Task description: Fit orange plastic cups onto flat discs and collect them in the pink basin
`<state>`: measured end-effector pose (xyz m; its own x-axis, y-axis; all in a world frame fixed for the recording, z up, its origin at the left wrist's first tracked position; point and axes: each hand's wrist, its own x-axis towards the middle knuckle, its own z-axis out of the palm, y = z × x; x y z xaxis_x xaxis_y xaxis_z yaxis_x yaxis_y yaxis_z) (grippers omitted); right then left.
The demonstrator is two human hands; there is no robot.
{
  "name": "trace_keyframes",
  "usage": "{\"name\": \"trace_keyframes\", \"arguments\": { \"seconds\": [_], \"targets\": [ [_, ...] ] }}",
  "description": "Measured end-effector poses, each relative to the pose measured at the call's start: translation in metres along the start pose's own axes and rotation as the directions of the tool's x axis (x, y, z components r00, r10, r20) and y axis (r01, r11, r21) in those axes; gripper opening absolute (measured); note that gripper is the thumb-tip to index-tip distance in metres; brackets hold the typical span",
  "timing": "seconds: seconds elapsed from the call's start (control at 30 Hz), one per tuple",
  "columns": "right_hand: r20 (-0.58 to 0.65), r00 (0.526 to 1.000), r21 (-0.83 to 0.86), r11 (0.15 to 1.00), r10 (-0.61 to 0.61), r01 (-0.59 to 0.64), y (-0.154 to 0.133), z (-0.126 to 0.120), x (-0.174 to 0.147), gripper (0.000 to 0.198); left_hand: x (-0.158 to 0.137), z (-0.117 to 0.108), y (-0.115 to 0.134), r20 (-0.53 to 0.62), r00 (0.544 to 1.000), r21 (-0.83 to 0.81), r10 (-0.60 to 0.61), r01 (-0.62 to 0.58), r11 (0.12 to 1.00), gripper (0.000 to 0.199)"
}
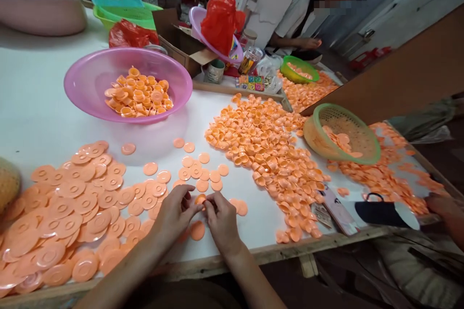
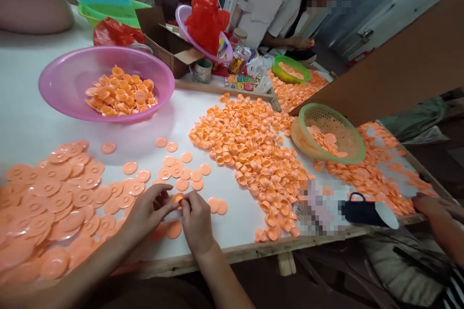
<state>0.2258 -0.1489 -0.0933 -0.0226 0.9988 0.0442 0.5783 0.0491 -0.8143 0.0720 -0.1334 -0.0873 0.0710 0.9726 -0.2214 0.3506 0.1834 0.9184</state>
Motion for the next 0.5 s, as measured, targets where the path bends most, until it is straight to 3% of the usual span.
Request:
{"name": "trace_keyframes", "arguments": {
  "seconds": [0.07, 0.17, 0.33, 0.5],
  "targets": [
    [-0.054, 0.995, 0.029, 0.996, -0.078, 0.080, 0.000, 0.001, -0.013, 0.016, -0.011, -0.001, 0.000, 0.029, 0.999, -0.160, -0.043, 0.047, 0.986, 0.044],
    [-0.126, 0.984, 0.063, 0.988, -0.129, 0.138, -0.007, 0.002, -0.026, 0.015, -0.023, -0.002, 0.004, 0.120, 0.989, -0.336, -0.088, 0.124, 0.934, 0.037],
    [-0.153, 0.979, 0.134, 0.979, -0.136, 0.157, -0.017, 0.001, -0.024, 0.036, -0.029, -0.005, 0.009, 0.135, 0.990, -0.413, -0.033, 0.087, 0.907, 0.032],
    [-0.140, 0.978, 0.096, 0.980, -0.157, 0.172, -0.017, 0.006, -0.023, 0.035, -0.031, 0.005, 0.003, 0.085, 0.996, -0.440, -0.037, 0.071, 0.895, 0.036]
  ]
}}
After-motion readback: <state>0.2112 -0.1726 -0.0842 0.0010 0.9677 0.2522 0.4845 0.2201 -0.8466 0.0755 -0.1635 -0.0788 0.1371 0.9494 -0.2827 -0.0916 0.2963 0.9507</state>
